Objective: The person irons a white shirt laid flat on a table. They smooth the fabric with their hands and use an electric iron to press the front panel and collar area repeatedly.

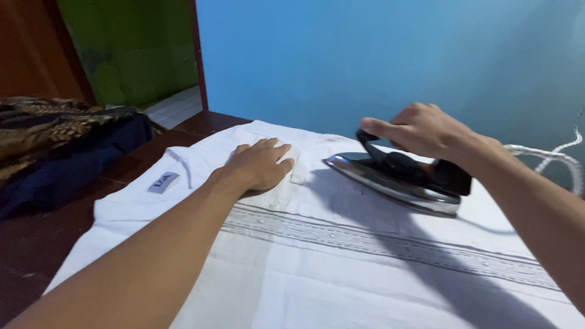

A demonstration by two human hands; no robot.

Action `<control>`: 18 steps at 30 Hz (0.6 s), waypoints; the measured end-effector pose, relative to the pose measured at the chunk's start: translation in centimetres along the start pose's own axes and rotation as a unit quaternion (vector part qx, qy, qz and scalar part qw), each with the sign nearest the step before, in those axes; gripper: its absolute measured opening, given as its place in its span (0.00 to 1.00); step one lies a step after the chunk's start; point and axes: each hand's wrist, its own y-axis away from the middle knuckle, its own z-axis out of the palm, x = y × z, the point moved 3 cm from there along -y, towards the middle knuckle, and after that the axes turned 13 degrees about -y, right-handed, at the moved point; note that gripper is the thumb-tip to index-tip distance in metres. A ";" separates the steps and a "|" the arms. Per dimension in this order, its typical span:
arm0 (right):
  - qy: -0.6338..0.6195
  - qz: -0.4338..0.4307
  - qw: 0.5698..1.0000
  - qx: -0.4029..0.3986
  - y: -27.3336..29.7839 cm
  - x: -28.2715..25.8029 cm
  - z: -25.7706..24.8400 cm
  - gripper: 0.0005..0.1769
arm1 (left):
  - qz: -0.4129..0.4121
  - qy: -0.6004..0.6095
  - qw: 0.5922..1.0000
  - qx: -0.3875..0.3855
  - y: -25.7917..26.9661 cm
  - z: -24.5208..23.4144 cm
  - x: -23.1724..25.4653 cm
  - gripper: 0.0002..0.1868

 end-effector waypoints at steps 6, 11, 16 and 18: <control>0.023 -0.055 0.998 -0.024 -0.7 -7.9 3.3 0.48 | -0.104 -0.004 0.994 -0.024 -0.5 0.2 -3.3 0.34; 0.038 -0.007 0.999 0.018 -1.9 -9.4 3.7 0.49 | -0.126 -0.010 0.990 -0.067 -0.3 -0.1 -4.7 0.37; 0.030 -0.012 0.996 0.081 -2.7 -9.0 3.8 0.47 | -0.136 -0.014 0.988 -0.074 -0.5 0.0 -5.3 0.41; 0.034 -0.044 0.996 0.075 -2.6 -8.7 3.8 0.45 | -0.151 -0.004 0.986 -0.075 -0.6 -0.3 -6.0 0.41</control>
